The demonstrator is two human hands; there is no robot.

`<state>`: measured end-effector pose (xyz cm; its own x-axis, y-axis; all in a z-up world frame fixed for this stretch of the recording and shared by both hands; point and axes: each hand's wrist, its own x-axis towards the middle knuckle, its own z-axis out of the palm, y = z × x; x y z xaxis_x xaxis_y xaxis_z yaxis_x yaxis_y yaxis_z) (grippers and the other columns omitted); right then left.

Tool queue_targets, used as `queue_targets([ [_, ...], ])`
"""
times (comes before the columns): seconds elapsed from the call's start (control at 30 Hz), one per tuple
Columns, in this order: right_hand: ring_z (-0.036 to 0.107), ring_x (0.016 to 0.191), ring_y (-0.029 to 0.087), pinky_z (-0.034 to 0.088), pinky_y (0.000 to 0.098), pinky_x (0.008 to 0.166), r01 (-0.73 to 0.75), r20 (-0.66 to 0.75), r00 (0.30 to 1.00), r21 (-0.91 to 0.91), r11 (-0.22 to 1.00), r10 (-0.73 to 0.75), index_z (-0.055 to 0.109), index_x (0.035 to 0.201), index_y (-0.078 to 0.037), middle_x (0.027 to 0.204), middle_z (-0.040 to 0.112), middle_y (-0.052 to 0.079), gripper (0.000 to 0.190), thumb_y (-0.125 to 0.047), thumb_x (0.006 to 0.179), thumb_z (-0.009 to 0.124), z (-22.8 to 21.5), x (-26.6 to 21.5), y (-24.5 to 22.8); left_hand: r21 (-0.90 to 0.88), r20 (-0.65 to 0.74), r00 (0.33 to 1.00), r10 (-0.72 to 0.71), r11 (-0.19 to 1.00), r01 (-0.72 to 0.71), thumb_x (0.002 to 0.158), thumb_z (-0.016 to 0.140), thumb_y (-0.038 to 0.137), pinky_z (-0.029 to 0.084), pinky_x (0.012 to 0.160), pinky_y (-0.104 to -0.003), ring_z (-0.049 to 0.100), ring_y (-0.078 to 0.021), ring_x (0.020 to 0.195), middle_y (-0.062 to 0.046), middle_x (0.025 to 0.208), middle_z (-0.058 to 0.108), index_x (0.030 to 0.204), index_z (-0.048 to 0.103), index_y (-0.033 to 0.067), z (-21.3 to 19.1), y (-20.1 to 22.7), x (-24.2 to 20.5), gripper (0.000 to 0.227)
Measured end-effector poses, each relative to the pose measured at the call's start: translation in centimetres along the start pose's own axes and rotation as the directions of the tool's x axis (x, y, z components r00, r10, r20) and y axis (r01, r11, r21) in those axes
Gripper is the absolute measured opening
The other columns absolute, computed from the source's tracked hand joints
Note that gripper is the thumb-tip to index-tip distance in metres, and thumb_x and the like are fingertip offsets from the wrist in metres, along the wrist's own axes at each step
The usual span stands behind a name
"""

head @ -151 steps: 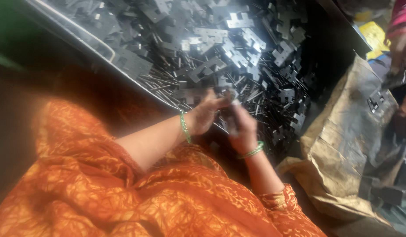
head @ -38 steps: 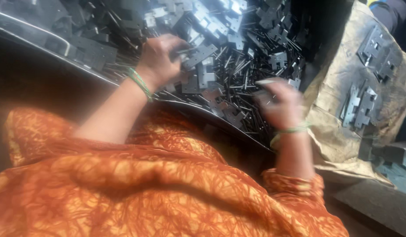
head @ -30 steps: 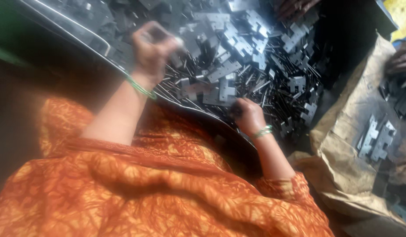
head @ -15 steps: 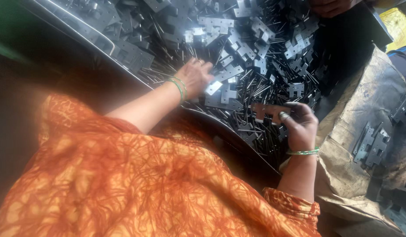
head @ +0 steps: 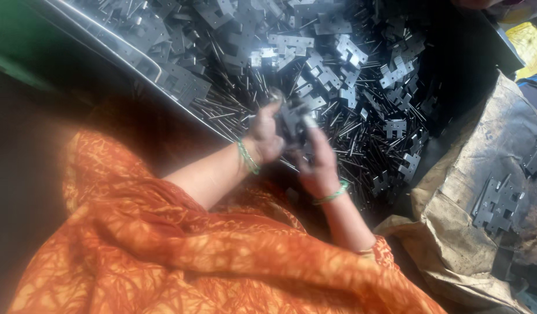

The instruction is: The person repeatedly picks up small metal brackets and pins from a large metal tray and moves them around within the tray. The hands work continuously among the mixed parts, occasionally lifting and repositioning items.

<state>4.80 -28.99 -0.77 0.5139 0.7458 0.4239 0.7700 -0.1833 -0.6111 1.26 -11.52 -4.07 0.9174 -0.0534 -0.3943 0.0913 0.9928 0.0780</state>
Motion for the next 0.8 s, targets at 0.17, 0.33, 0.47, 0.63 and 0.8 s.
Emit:
queue_targets([
  [0.17, 0.071, 0.105, 0.028, 0.063, 0.0417, 0.088, -0.424, 0.043, 0.884, 0.492, 0.760, 0.465, 0.047, 0.151, 0.000, 0.130, 0.066, 0.016, 0.057, 0.006, 0.096, 0.059, -0.6, 1.2, -0.8, 0.743, -0.006, 1.000, 0.018, 0.670, -0.007, 0.087, 0.066, 0.049, 0.048, 0.102, -0.049, 0.062, -0.0306, 0.118, -0.014, 0.121, 0.068, 0.122, 0.061, 0.0065, 1.5, -0.3, 1.1, 0.056],
  [0.33, 0.073, 0.105, 0.035, 0.064, 0.0463, 0.087, -0.155, 0.261, 0.628, 0.965, -0.211, 0.733, 0.046, 0.147, 0.008, 0.126, 0.064, 0.027, 0.057, 0.004, 0.092, 0.057, -6.9, 0.1, 0.4, 0.660, 0.329, 0.838, 0.436, -0.740, 0.126, 0.095, 0.073, 0.050, 0.051, 0.097, -0.051, 0.063, -0.0409, 0.113, -0.026, 0.120, 0.067, 0.124, 0.067, -0.0019, 0.4, 10.0, 2.4, 0.060],
  [0.47, 0.074, 0.095, 0.033, 0.064, 0.0425, 0.079, -0.045, -0.049, 0.658, 0.994, 0.104, 0.751, 0.053, 0.139, 0.003, 0.118, 0.068, 0.023, 0.048, 0.006, 0.092, 0.060, -12.7, -2.5, 3.1, 0.447, 0.510, 0.806, 0.300, -0.893, 0.050, 0.077, 0.087, 0.023, 0.046, 0.107, -0.051, 0.052, -0.0488, 0.126, -0.032, 0.141, 0.046, 0.143, 0.054, -0.0030, -4.9, 14.5, 2.8, 0.078],
  [0.63, 0.077, 0.090, 0.032, 0.067, 0.0394, 0.081, -0.568, -0.779, 0.622, -0.371, 0.735, 0.087, 0.074, 0.110, 0.003, 0.107, 0.076, 0.019, 0.026, 0.012, 0.086, 0.075, -24.6, -7.1, 8.6, 0.417, 0.474, 0.852, 0.221, -0.909, 0.004, 0.078, 0.084, 0.016, 0.054, 0.097, -0.049, 0.059, -0.0457, 0.117, -0.028, 0.137, 0.048, 0.145, 0.054, 0.0052, -2.8, 13.2, 2.1, 0.074],
  [0.8, 0.072, 0.093, 0.042, 0.059, 0.0443, 0.084, -0.526, -0.478, 0.850, -0.781, 0.337, 0.220, 0.075, 0.111, 0.003, 0.113, 0.072, 0.027, 0.031, 0.010, 0.082, 0.068, -26.5, -11.7, 12.0, 0.235, 0.612, 0.777, 0.148, -0.972, 0.000, 0.088, 0.076, 0.003, 0.060, 0.093, -0.042, 0.066, -0.0336, 0.105, -0.021, 0.124, 0.062, 0.111, 0.070, 0.0073, 1.1, 11.0, -0.8, 0.024],
])
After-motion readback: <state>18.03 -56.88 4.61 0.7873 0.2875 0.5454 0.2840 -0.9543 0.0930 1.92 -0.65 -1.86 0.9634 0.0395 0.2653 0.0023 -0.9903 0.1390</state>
